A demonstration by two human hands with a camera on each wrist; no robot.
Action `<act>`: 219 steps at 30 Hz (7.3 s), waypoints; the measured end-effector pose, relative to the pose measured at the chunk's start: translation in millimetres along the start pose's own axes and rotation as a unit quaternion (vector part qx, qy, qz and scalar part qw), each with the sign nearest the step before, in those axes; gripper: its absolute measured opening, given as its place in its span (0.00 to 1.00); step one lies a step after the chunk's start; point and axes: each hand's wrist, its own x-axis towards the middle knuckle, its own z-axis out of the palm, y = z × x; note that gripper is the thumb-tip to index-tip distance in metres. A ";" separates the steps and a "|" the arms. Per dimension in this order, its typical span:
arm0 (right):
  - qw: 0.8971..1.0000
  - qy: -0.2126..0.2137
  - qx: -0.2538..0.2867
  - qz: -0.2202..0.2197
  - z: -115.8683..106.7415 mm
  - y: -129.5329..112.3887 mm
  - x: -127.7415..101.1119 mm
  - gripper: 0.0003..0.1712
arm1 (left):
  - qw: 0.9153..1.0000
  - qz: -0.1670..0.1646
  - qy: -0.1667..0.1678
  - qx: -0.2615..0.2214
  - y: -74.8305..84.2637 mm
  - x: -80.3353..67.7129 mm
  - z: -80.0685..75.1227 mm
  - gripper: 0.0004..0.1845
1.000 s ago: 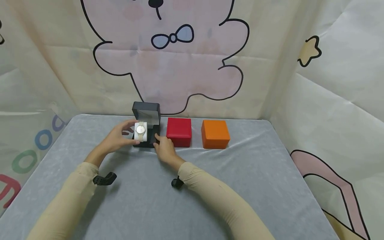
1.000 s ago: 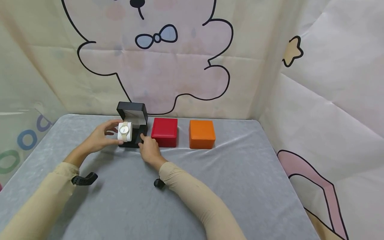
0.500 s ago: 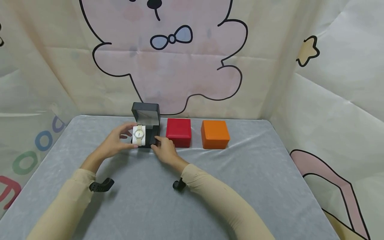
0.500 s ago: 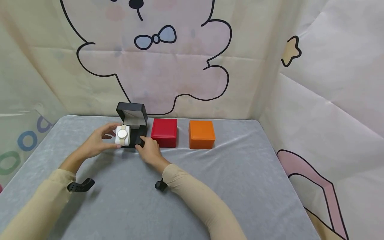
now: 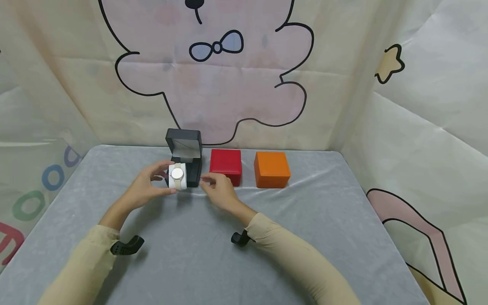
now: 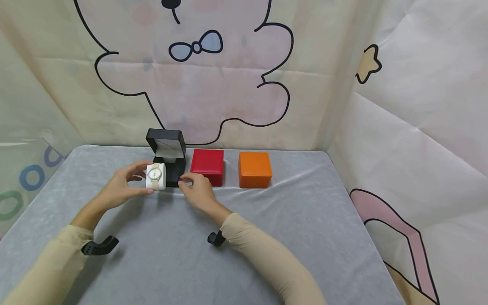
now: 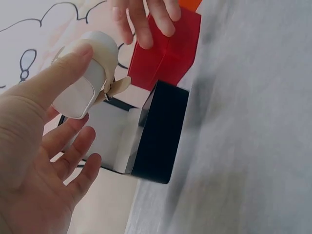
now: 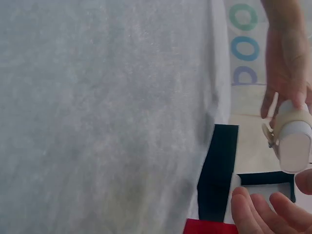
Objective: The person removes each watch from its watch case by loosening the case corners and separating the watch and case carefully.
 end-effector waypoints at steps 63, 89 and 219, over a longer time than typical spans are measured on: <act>0.974 -0.187 0.103 -0.078 -29.8 20.7 -41.7 0.57 | 0.996 0.024 -0.049 -0.072 37.6 -26.2 69.7 0.43; 0.984 -0.138 0.066 -0.092 -20.9 14.4 -47.2 0.51 | 0.997 0.037 -0.042 -0.055 46.2 -33.3 72.2 0.45; 0.979 -0.167 0.087 -0.083 -29.5 10.0 -51.9 0.46 | 0.996 0.042 -0.028 -0.079 42.8 -31.1 72.3 0.39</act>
